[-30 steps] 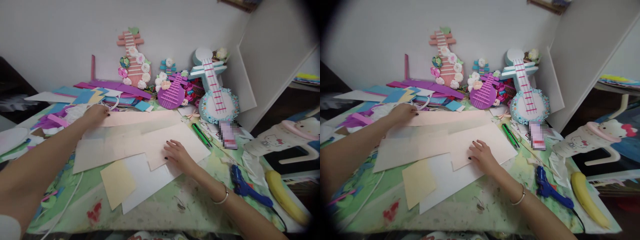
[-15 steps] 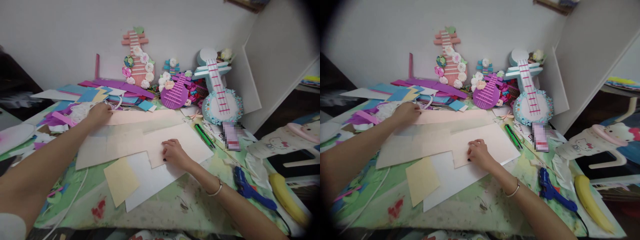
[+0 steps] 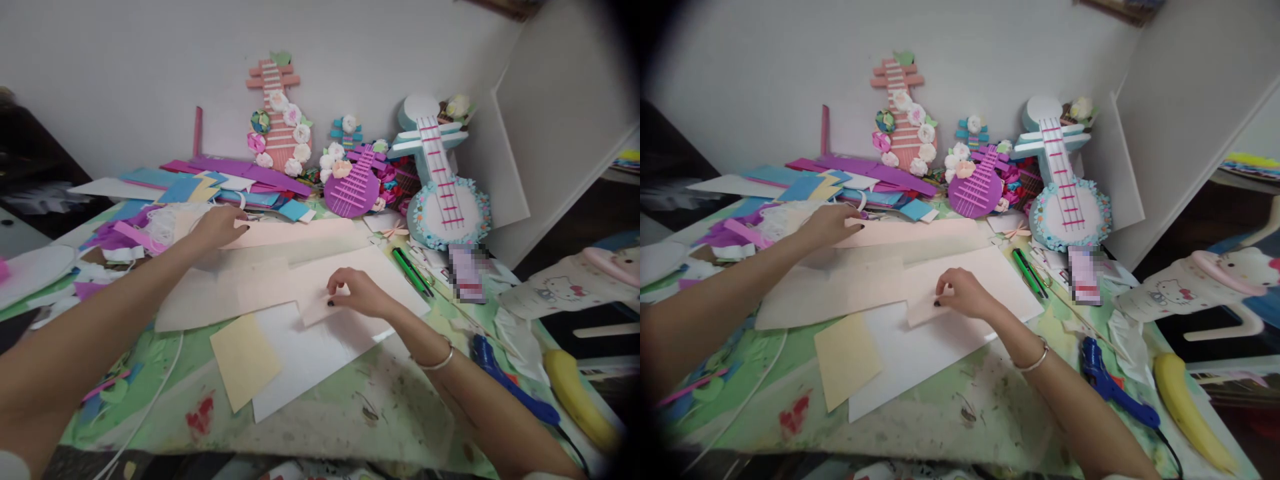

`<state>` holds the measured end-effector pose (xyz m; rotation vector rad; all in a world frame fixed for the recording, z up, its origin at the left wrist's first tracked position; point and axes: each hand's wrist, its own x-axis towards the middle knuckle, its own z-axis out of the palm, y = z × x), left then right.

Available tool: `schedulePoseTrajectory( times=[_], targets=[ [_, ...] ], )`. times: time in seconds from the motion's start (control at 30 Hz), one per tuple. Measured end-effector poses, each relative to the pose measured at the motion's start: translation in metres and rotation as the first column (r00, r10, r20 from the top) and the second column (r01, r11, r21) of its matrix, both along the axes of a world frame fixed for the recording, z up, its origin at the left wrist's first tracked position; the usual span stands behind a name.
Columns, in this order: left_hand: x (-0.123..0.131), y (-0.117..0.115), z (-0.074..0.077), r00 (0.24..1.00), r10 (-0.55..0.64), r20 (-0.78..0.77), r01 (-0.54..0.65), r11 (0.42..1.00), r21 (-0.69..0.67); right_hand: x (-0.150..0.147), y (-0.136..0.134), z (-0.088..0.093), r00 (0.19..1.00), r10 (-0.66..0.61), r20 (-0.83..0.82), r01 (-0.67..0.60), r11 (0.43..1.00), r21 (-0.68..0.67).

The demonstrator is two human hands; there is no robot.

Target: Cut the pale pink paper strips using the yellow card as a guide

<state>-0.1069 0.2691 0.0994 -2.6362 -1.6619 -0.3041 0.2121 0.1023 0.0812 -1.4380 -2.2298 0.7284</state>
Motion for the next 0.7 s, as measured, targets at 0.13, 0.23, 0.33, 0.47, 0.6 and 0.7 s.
schedulePoseTrajectory(
  times=[0.13,0.23,0.33,0.47,0.6,0.7],
  targets=[
    [0.010,-0.019,0.008,0.997,-0.030,0.071,0.032,0.999,-0.029,-0.005,0.044,0.016,0.985,-0.096,-0.145,0.098,0.995,0.007],
    [0.019,-0.054,0.014,0.991,-0.056,0.119,0.056,0.998,-0.001,-0.016,0.081,0.013,0.981,-0.134,-0.139,0.139,0.990,0.029],
    [0.026,-0.109,0.009,0.986,-0.108,0.125,0.106,0.994,0.027,-0.026,0.107,-0.001,0.982,-0.156,-0.108,0.161,0.986,0.042],
    [0.029,-0.188,-0.017,0.964,-0.242,0.108,0.237,0.970,0.062,-0.033,0.122,-0.024,0.978,-0.199,-0.071,0.203,0.977,0.069],
    [0.025,-0.241,-0.050,0.947,-0.305,0.102,0.290,0.948,0.134,-0.032,0.123,-0.036,0.979,-0.198,-0.057,0.202,0.975,0.086],
    [0.019,-0.262,-0.070,0.946,-0.315,0.076,0.296,0.936,0.190,-0.023,0.111,-0.032,0.981,-0.188,-0.052,0.193,0.973,0.129]
  ],
)
